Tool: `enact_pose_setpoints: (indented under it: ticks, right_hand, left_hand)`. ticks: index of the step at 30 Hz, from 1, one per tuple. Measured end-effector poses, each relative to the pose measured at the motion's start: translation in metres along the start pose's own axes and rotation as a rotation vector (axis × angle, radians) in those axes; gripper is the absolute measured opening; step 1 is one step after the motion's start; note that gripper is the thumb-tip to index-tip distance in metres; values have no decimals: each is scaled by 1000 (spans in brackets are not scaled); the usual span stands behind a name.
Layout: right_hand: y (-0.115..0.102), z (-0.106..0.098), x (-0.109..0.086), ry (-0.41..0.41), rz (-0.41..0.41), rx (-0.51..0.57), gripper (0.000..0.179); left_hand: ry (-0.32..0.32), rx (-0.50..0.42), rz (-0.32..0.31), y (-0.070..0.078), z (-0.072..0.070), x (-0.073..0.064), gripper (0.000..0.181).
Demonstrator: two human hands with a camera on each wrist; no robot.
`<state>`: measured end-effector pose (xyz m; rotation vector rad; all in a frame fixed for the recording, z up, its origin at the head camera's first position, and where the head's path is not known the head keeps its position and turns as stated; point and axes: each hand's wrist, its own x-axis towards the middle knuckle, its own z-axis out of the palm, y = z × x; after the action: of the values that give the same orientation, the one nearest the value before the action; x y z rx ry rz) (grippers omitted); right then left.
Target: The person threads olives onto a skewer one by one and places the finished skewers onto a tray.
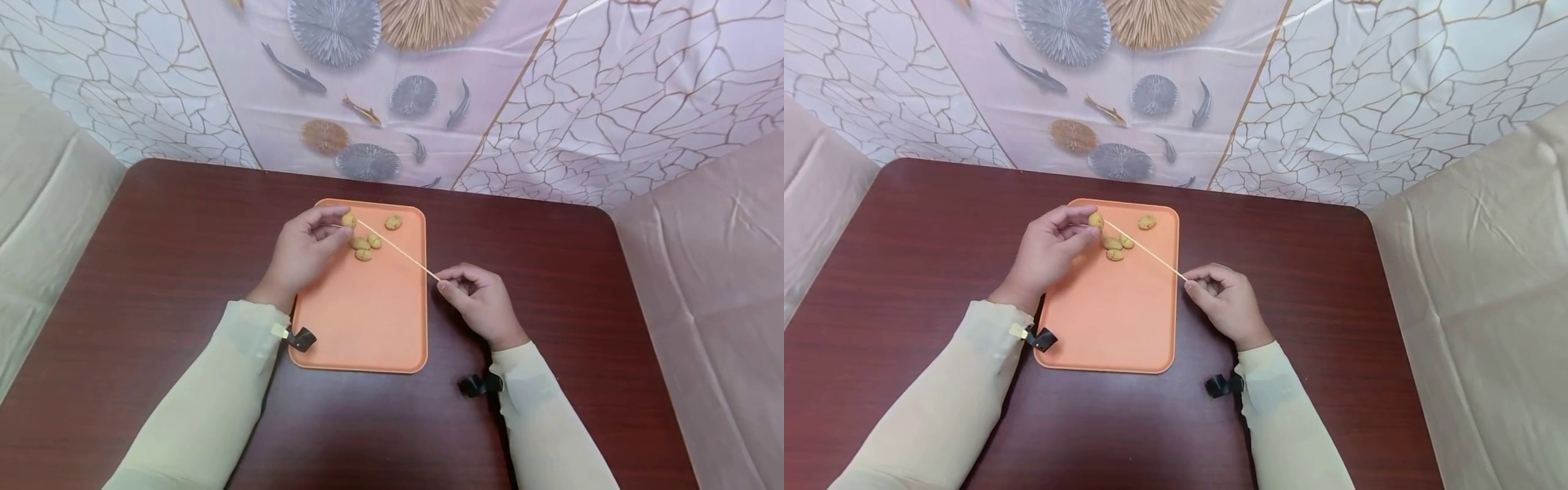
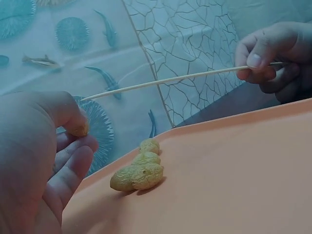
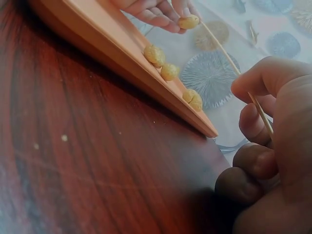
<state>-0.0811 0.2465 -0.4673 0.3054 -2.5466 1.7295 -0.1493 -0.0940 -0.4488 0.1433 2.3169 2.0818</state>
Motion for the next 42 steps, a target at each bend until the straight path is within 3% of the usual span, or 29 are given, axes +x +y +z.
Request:
enact_pose_setpoints:
  ticks: [7,23,35,42]
  right_hand:
    - [-4,-1,1,-22,1,-11,7]
    - [-7,-3,1,-20,-1,-42,7]
    - [-6,-1,2,-39,45,-74,6]
    - [-4,2,1,-47,52,-69,7]
  left_hand:
    - [-1,-88,2,1,-3,2,47]
    - [0,-73,39,1,2,5,47]
    - [28,36,-6,-1,4,4,41]
    - [75,113,52,-3,11,-1,34]
